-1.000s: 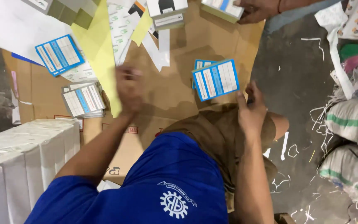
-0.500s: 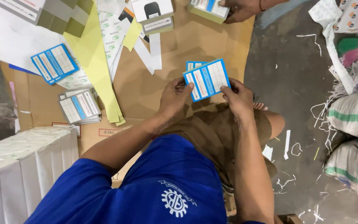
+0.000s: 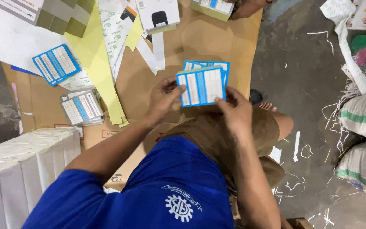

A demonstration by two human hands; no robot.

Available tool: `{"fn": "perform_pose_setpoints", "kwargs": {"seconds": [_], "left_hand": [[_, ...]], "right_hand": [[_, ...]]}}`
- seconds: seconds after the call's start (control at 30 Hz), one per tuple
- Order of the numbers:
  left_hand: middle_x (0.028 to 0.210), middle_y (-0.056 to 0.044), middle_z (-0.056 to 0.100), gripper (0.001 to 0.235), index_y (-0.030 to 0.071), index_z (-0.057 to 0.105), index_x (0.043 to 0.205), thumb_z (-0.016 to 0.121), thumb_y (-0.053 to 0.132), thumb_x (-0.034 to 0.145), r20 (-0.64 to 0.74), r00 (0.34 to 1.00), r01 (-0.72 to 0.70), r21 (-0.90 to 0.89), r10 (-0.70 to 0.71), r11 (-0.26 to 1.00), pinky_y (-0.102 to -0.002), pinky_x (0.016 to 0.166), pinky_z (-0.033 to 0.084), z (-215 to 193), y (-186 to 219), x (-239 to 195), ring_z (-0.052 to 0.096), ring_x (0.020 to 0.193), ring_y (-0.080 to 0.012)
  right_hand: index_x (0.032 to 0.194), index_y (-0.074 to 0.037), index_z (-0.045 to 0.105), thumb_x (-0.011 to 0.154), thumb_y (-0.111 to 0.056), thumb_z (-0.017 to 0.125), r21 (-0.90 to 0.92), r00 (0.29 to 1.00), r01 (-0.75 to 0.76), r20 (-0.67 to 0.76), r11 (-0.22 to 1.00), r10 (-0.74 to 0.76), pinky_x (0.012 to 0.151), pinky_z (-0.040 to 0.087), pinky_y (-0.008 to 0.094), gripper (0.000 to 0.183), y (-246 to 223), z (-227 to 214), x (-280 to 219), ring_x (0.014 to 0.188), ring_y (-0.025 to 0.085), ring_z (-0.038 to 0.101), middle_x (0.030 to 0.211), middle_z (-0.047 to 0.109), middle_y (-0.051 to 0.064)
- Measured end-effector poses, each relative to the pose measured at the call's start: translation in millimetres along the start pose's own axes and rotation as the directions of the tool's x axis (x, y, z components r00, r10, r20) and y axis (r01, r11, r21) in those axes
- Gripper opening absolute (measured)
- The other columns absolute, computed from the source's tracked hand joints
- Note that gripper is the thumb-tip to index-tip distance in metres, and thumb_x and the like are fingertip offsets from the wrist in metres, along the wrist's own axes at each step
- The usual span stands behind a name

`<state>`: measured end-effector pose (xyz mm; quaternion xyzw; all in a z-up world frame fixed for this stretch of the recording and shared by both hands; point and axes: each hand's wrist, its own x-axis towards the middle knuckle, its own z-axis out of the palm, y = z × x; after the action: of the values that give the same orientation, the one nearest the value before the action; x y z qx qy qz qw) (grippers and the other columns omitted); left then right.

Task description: The person sorts and stacks small printed cards into organized groups in a workshop environment.

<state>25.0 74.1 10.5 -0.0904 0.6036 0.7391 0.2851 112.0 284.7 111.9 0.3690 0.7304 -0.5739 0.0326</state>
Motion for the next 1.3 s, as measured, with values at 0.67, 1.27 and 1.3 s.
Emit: {"fn": "perform_pose_setpoints", "kwargs": {"seconds": [0.67, 1.27, 1.3], "left_hand": [[0.118, -0.009, 0.071, 0.051, -0.004, 0.062, 0.132, 0.079, 0.007, 0.085, 0.159, 0.964, 0.201, 0.094, -0.214, 0.975, -0.03, 0.097, 0.055, -121.9, 6.9, -4.0, 0.068, 0.109, -0.015], [0.116, -0.009, 0.071, 0.043, -0.004, 0.062, 0.132, 0.077, 0.007, 0.093, 0.282, 0.959, 0.047, -0.024, -0.038, 0.999, -0.033, 0.099, 0.057, -10.1, 9.2, 28.3, 0.068, 0.108, -0.0175], [0.116, -0.009, 0.071, 0.043, -0.004, 0.062, 0.132, 0.077, 0.007, 0.093, 0.283, 0.959, 0.042, -0.029, -0.032, 0.999, -0.033, 0.099, 0.057, -3.9, 10.3, 28.0, 0.068, 0.108, -0.0175]], "right_hand": [[0.121, 0.005, 0.062, 0.079, -0.012, 0.081, -0.119, 0.935, -0.028, 0.347, 0.992, 0.069, 0.085, 0.058, 0.032, 0.049, 86.4, 101.2, 3.7, 0.095, 0.019, 0.07, 0.106, 0.073, 0.012], [0.135, 0.006, 0.057, 0.09, -0.003, 0.074, 0.13, 0.999, 0.018, 0.025, 0.991, -0.021, 0.091, 0.057, 0.029, 0.049, 13.7, 8.0, -3.7, 0.104, 0.014, 0.067, 0.118, 0.069, 0.011], [0.135, 0.006, 0.057, 0.09, -0.003, 0.074, 0.126, 0.999, 0.023, 0.024, 0.992, -0.027, 0.091, 0.057, 0.029, 0.049, 20.1, 6.2, 1.0, 0.104, 0.014, 0.067, 0.118, 0.069, 0.011]]}}
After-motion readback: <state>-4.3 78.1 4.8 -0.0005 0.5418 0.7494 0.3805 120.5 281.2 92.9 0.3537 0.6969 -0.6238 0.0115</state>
